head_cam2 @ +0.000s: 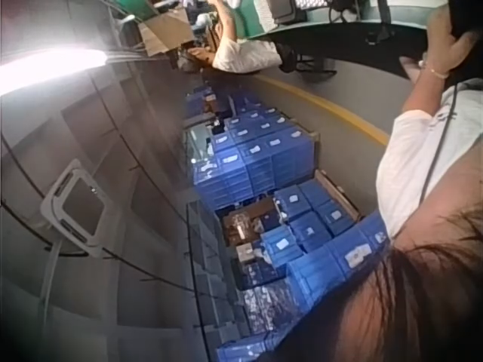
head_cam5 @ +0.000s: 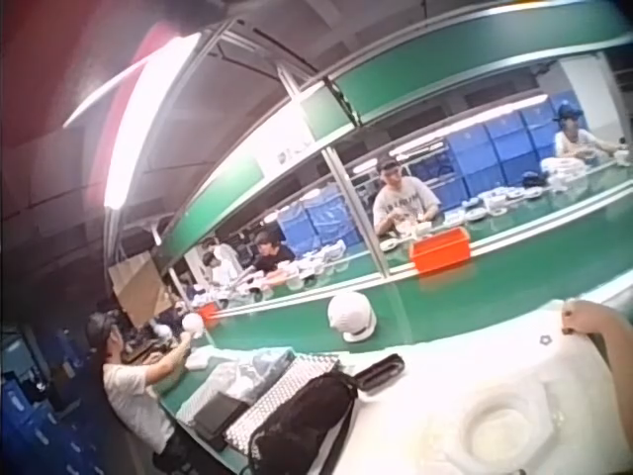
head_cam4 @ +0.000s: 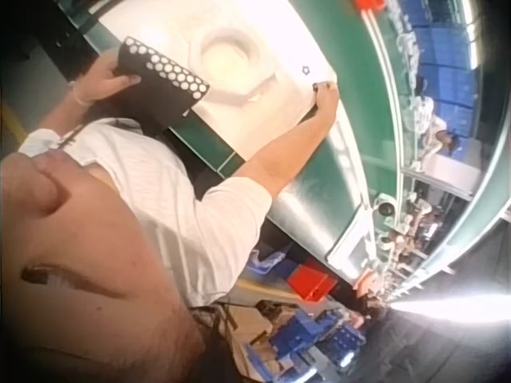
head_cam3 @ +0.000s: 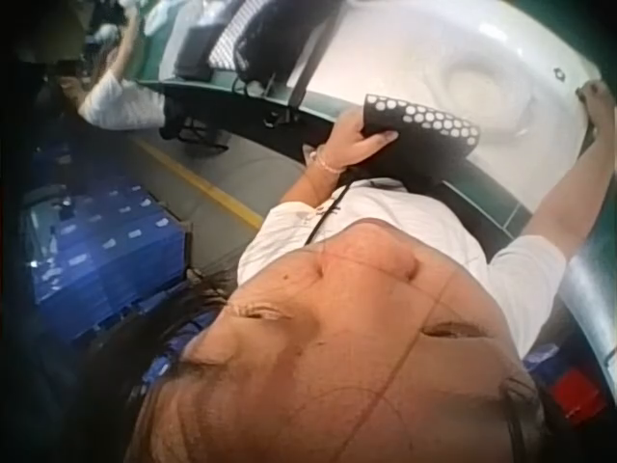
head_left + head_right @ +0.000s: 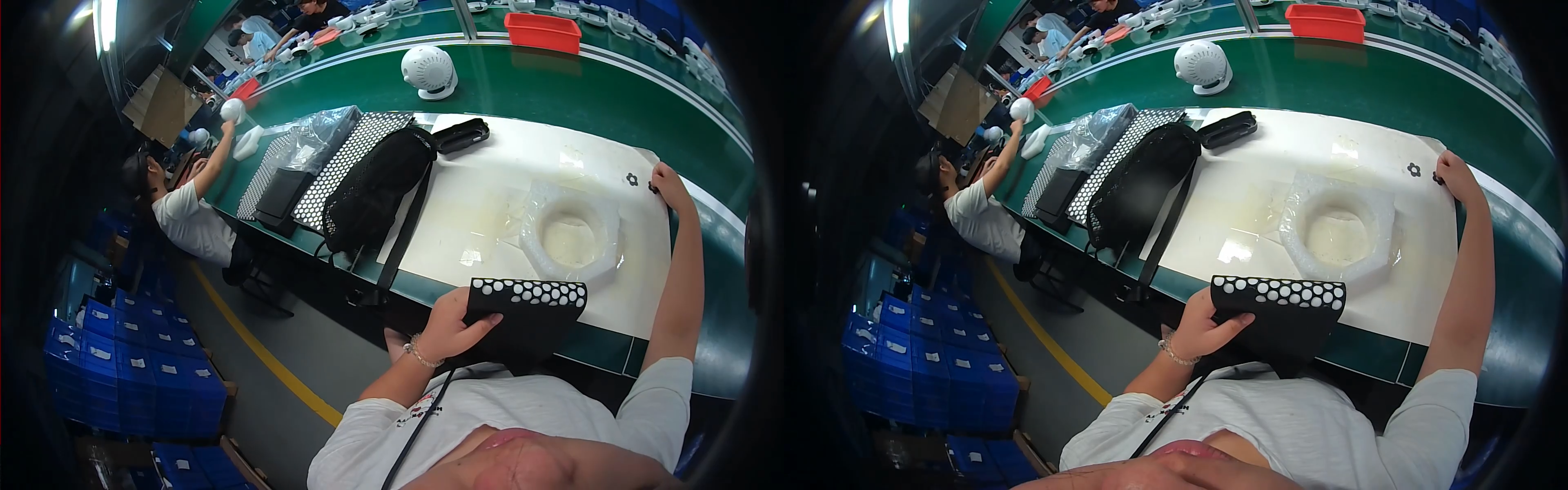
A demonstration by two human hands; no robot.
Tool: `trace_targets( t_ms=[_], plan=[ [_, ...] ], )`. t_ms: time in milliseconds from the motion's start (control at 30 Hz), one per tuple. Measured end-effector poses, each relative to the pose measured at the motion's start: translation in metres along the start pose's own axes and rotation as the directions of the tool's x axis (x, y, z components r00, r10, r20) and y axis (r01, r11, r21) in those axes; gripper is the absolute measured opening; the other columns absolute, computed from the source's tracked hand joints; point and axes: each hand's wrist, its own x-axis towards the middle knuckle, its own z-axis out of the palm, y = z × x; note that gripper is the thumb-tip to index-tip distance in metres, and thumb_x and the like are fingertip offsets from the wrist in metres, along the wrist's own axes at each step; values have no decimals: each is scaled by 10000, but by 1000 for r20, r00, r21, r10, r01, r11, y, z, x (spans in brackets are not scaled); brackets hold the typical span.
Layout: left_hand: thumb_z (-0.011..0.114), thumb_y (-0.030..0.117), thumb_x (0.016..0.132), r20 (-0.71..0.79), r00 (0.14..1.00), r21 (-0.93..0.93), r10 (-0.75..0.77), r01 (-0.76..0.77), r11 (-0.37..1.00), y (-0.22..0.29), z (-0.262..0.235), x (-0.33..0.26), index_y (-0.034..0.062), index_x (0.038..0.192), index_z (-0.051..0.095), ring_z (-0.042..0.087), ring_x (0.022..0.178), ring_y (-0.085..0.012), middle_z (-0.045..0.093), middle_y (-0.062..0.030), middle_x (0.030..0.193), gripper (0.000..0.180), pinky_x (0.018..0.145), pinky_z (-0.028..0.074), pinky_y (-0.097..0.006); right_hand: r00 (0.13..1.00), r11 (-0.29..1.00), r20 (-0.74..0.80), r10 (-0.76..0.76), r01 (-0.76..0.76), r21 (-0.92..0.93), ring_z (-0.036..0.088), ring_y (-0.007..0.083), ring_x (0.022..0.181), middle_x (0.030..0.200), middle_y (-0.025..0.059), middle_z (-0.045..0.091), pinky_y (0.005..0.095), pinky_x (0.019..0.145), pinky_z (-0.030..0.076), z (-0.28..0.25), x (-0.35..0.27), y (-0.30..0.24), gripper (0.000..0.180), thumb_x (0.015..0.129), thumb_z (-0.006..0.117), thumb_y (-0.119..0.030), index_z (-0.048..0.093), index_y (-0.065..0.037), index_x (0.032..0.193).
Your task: Assembling components of security camera housings on a production line.
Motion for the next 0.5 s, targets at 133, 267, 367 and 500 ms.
trace_targets(
  t_ms=[133, 267, 367, 500],
  plan=[
    [651, 84, 700, -3, 1000, -2, 9, -9, 1000, -1, 0, 0, 54, 892, 616, 586, 719, -240, 614, -99, 810, 198, 649, 449, -294, 1000, 1000, -4, 5, -6, -19, 480, 148, 635, 656, 48, 491, 271, 583, 385, 0, 0, 0, 61, 740, 467, -102, 456, -46, 719],
    [652, 83, 698, -5, 1000, 4, 0, 0, 1000, -1, 0, -1, 54, 894, 617, 587, 718, -240, 614, -98, 810, 201, 650, 450, -293, 999, 997, -49, 5, -8, -71, 481, 169, 654, 675, 69, 489, 283, 603, 386, 0, -1, -1, 61, 757, 459, -99, 455, -38, 764],
    [653, 82, 696, -7, 1000, -1, 11, -11, 1000, 0, 1, 0, 53, 894, 617, 587, 716, -240, 614, -98, 811, 203, 649, 449, -291, 999, 997, -52, 12, -16, -79, 482, 175, 659, 682, 77, 489, 287, 608, 387, 0, 0, 1, 61, 766, 451, -96, 453, -37, 783],
    [653, 82, 695, -4, 1000, 6, 8, -8, 1000, 0, 0, 0, 51, 890, 613, 585, 711, -240, 611, -100, 808, 201, 645, 448, -291, 996, 998, -92, 6, -12, -67, 483, 176, 659, 684, 81, 489, 289, 611, 389, 1, 3, 7, 54, 777, 443, -87, 452, -41, 804]
  ],
)
